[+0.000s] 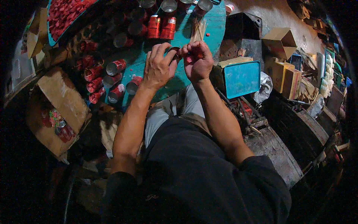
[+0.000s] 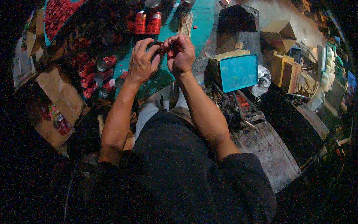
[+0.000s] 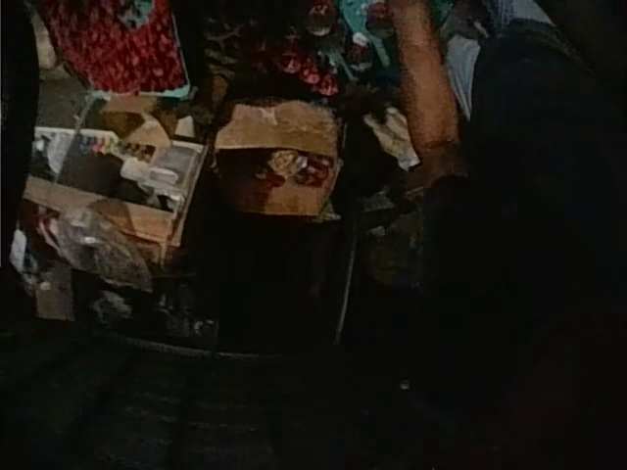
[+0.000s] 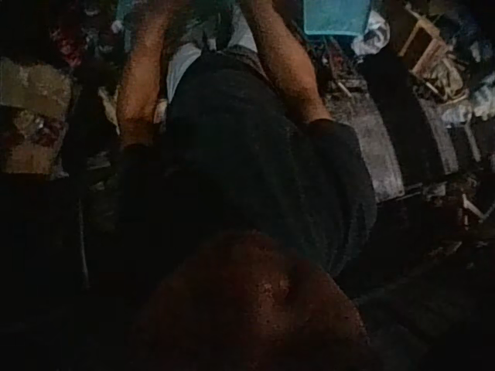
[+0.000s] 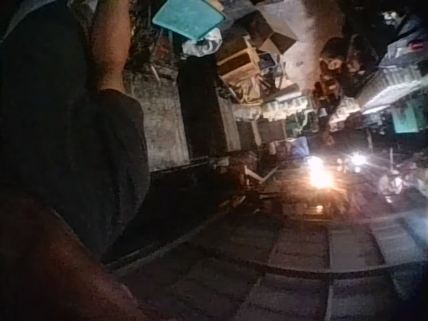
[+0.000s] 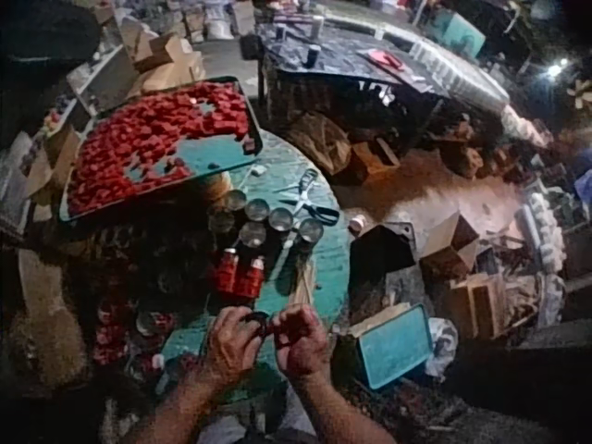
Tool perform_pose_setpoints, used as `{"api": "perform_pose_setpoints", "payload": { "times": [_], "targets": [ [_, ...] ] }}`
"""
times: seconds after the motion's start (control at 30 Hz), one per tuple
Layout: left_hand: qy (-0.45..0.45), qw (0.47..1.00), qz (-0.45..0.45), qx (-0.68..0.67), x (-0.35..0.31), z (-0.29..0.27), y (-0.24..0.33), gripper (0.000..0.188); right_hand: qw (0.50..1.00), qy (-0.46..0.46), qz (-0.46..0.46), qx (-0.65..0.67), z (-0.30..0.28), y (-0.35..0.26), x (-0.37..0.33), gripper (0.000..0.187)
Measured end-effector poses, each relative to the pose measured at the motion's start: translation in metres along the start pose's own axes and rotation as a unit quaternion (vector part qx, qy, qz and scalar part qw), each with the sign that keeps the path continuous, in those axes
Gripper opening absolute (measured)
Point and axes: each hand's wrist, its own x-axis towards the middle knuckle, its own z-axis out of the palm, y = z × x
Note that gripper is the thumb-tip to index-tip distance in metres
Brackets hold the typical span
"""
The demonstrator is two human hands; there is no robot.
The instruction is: The person assembles small red firecrackers by cutting open metal cans, inserting wooden sticks, and packing red material into the cans. The person repeatedly handles cans, sticks, and red material, placing finished units on the table.
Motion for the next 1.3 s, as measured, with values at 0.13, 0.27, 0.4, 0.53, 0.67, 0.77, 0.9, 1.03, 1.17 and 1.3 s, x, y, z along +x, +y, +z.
{"api": "perform_pose_setpoints", "payload": {
  "times": [0.13, 0.27, 0.4, 0.53, 0.67, 0.77, 0.9, 1.03, 1.17, 1.3],
  "targets": [
    [-0.037, 0.999, 0.006, 0.020, 0.006, -0.004, 0.003, 0.029, 1.000, 0.016, -0.014, 0.017, 0.007, 0.001, 0.002, 0.026],
    [-0.036, 0.999, -0.011, 0.007, 0.008, -0.001, 0.001, 0.026, 0.999, 0.020, -0.025, 0.009, 0.003, 0.004, 0.004, 0.027],
    [-0.029, 1.000, -0.005, 0.007, 0.014, 0.001, -0.001, 0.026, 0.999, 0.008, -0.033, 0.001, 0.001, 0.004, 0.004, 0.030],
    [-0.055, 0.998, 0.001, -0.037, 0.020, 0.001, -0.005, 0.020, 0.995, 0.032, -0.004, 0.097, -0.002, 0.007, 0.006, 0.032],
    [-0.094, 0.995, -0.002, -0.021, 0.028, -0.001, -0.003, 0.016, 0.992, 0.027, -0.005, 0.124, -0.002, 0.008, 0.007, 0.032],
    [-0.047, 0.998, 0.008, -0.033, 0.026, 0.006, -0.009, 0.016, 0.994, 0.020, -0.020, 0.102, -0.004, 0.008, 0.007, 0.031],
    [-0.021, 0.993, -0.046, -0.107, 0.018, 0.011, -0.015, 0.019, 0.995, 0.030, -0.092, -0.023, 0.009, 0.010, 0.000, 0.031],
    [-0.006, 0.996, -0.037, -0.086, 0.016, 0.008, -0.015, 0.026, 0.996, 0.000, -0.068, -0.053, 0.014, 0.008, -0.006, 0.032],
    [0.003, 0.998, -0.005, -0.060, 0.019, 0.010, -0.012, 0.020, 0.990, -0.003, -0.114, -0.088, 0.009, 0.012, 0.000, 0.031],
    [0.030, 0.998, -0.003, -0.055, 0.015, 0.010, -0.011, 0.023, 0.992, -0.018, -0.098, -0.076, 0.006, 0.013, 0.003, 0.028]
  ]
}}
